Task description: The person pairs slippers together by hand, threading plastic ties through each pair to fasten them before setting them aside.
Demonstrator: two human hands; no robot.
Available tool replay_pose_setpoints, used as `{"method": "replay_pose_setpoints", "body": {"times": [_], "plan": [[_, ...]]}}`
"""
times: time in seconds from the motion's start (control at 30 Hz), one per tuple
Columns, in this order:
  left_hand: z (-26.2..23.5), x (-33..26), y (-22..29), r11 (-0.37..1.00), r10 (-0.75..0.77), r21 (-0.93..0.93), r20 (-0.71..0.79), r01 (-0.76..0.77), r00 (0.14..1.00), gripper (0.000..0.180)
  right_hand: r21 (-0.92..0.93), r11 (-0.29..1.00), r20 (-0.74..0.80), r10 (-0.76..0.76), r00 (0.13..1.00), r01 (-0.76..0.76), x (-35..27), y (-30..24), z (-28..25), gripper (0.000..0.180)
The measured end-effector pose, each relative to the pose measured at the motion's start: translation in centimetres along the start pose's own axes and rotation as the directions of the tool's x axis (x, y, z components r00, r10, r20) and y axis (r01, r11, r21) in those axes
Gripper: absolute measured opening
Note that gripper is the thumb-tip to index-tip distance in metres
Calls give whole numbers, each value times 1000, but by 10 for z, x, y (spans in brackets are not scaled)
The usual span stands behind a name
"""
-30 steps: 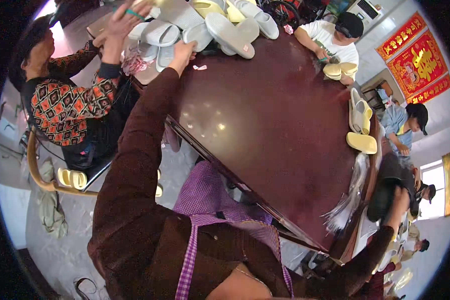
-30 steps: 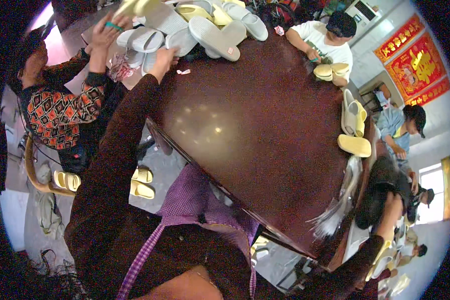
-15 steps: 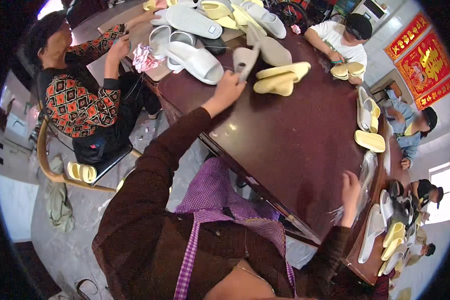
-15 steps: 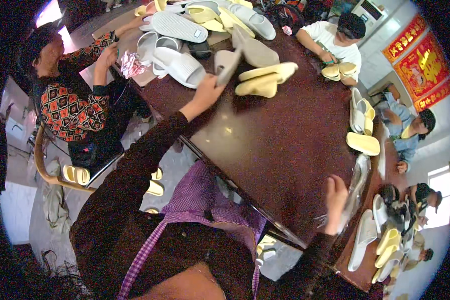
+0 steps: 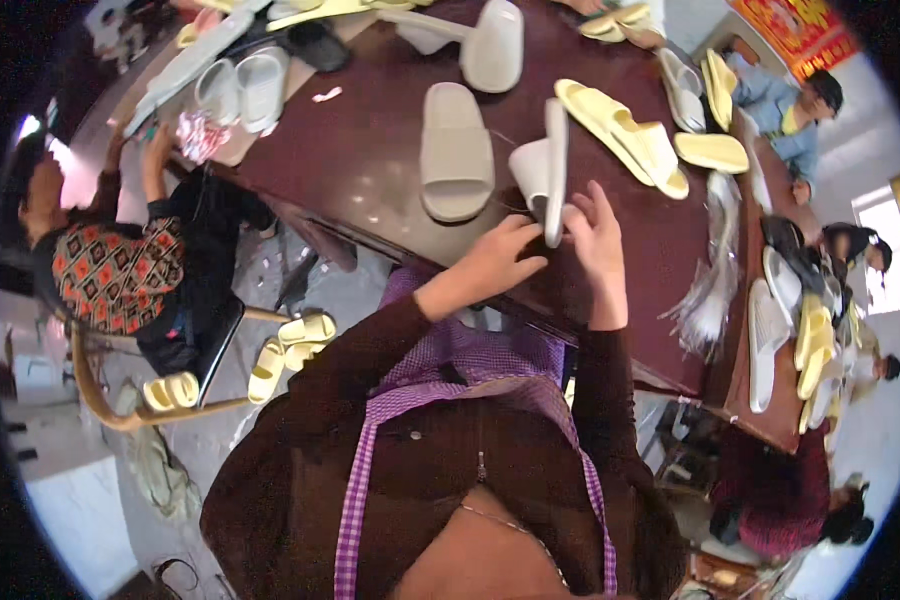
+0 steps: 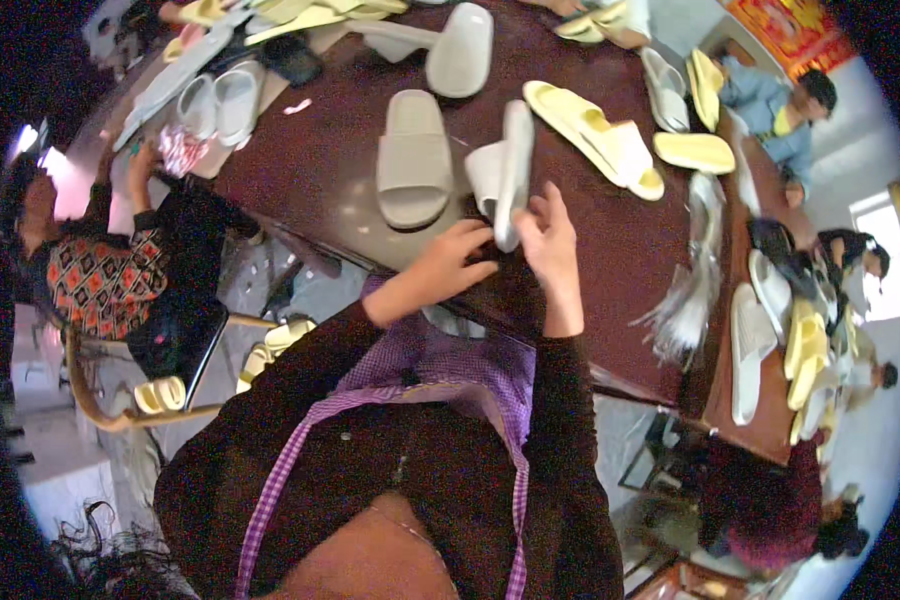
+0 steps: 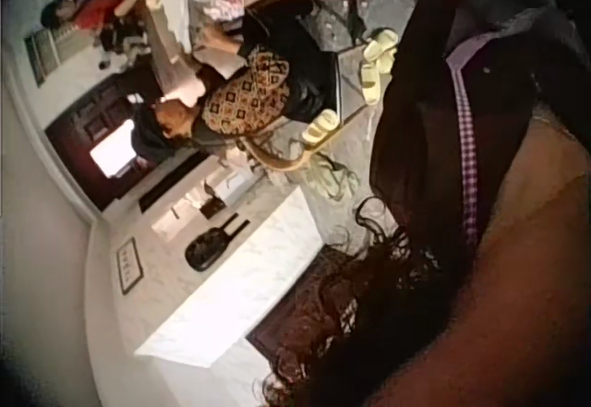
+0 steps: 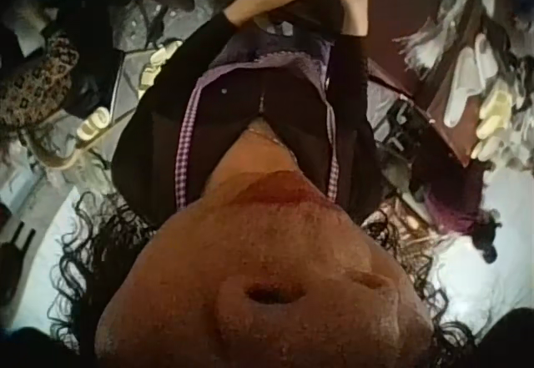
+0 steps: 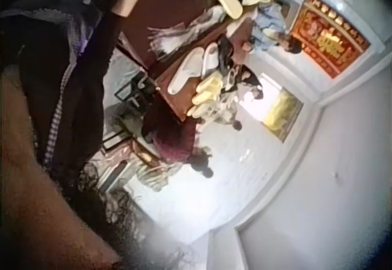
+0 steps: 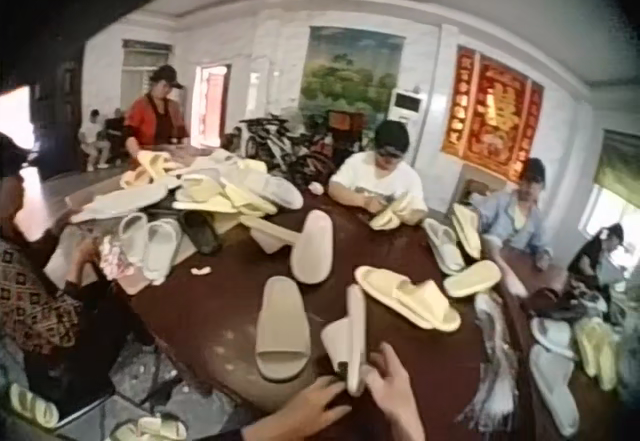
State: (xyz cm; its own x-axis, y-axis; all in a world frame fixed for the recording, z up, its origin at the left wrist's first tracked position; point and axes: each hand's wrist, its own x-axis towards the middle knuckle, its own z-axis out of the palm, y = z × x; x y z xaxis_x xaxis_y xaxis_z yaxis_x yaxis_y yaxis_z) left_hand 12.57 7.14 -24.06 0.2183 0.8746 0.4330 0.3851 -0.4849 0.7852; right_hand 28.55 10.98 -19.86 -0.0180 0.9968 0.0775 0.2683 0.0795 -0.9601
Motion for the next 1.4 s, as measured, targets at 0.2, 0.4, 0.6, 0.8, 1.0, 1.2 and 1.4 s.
{"method": "replay_pose_setpoints", "body": {"times": [0.2, 0.4, 0.6, 0.8, 1.0, 1.2, 1.4], "plan": [[-70, 7, -35, 906, 148, 424, -342, 12, 928, 43, -281, 949, -36, -157, 987, 141, -27, 6, -34, 71], [-93, 26, -89, 928, -198, 231, -362, 293, 911, 70, -626, 624, 132, -506, 852, 467, -45, -2, 5, 62], [-81, 28, -76, 951, -168, 223, -211, 215, 963, 82, -556, 771, -82, -422, 903, 310, -19, 39, -4, 39], [-57, 20, -49, 952, -299, 61, -32, 300, 954, 83, 465, 882, -213, 191, 958, -72, -18, 59, -32, 34], [-53, 52, -70, 942, 143, 334, -318, -31, 937, 69, 799, 565, 7, 335, 942, -207, -20, 63, -47, 32], [-20, 68, -39, 880, -308, -314, 193, 356, 932, 35, 776, 605, -52, 345, 937, -179, -28, 54, -45, 35], [16, 49, -5, 805, -226, -475, 308, 355, 924, 28, 580, 780, -139, 380, 914, -236, -51, 45, -72, 42]]}}
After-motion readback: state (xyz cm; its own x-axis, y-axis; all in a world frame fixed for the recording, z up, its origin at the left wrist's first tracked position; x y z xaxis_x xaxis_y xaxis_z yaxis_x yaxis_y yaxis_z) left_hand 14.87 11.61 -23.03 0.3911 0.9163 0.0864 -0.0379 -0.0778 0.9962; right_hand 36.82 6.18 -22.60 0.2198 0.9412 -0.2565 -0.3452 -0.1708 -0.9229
